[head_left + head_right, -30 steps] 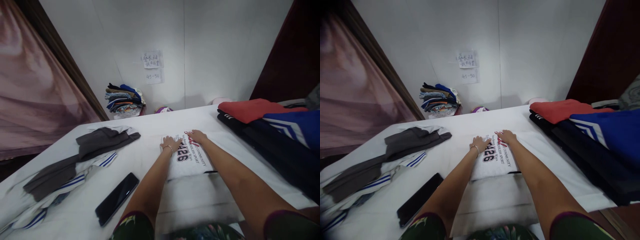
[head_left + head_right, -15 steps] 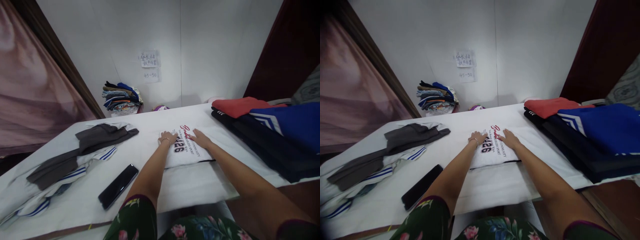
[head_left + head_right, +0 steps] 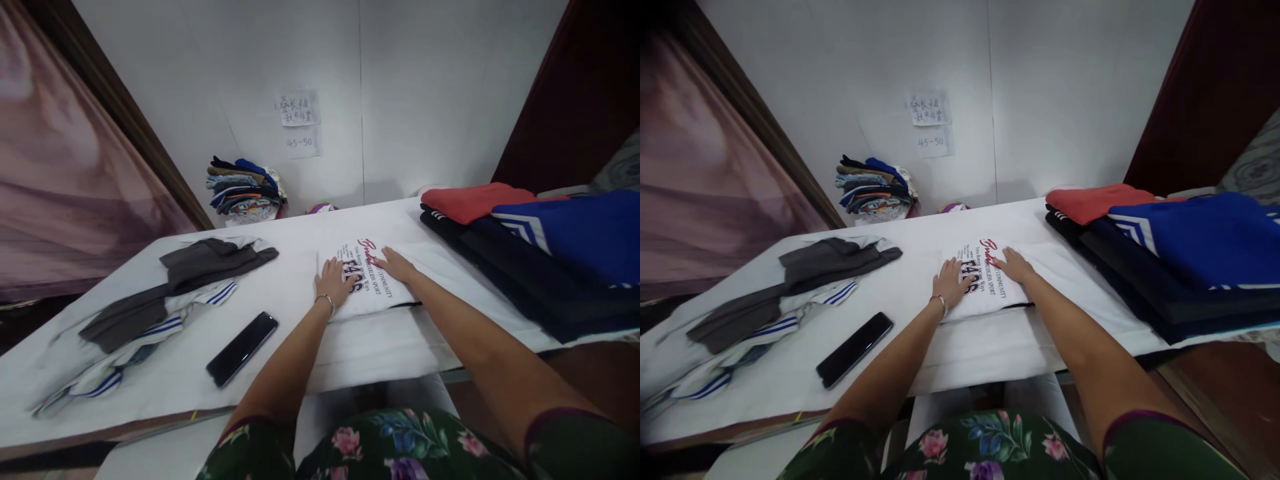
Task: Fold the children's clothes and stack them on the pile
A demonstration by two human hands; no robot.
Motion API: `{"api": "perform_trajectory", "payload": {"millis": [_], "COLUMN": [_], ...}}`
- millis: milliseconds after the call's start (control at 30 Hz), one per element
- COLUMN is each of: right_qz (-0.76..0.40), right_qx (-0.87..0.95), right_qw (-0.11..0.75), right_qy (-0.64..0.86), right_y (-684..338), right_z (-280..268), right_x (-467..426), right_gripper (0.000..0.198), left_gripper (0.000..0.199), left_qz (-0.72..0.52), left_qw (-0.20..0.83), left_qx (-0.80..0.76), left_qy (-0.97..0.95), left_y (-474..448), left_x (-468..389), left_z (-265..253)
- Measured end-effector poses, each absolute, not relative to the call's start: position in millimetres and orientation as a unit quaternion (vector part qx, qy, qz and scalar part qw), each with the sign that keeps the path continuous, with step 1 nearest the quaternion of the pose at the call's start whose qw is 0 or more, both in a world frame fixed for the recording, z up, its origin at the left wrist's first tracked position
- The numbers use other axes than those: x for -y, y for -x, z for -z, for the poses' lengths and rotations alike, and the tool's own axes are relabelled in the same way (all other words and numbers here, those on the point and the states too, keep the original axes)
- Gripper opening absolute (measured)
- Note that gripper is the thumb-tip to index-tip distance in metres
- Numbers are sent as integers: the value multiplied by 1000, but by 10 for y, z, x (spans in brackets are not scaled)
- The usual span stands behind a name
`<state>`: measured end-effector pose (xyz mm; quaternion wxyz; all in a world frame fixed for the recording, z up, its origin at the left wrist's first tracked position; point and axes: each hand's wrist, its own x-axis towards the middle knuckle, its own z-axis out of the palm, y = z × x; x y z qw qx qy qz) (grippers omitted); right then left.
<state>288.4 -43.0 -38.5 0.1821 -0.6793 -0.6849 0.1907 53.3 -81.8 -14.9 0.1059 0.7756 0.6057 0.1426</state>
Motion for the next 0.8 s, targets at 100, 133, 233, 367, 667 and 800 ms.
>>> {"api": "perform_trajectory", "payload": {"millis": [100, 133, 233, 367, 667, 800], "right_qz": [-216, -226, -256, -292, -167, -105], "right_qx": [677, 674, 659, 627, 717, 798], "right_qw": [193, 199, 231, 277, 273, 211], "right_qy": [676, 674, 669, 667, 619, 555], "right_y": [-2895, -2917, -3056, -3349, -3811, -3786], "right_z": [311, 284, 225, 246, 477, 405], "right_x": [447, 465, 591, 896, 1238, 1131], "right_gripper": [80, 80, 75, 68, 59, 64], "left_gripper": [66, 65, 56, 46, 64, 67], "left_qz": [-151, -153, -181, -232, -186, -160], "left_qw": [111, 121, 172, 192, 94, 67], "left_qx": [-614, -612, -602, -602, -530, -500], "left_qy": [-767, -766, -758, -739, -822, -848], "left_y": [-539, -535, -459, -176, 336, 328], "left_x": [846, 831, 784, 827, 963, 843], "left_z": [150, 128, 61, 138, 448, 403]}}
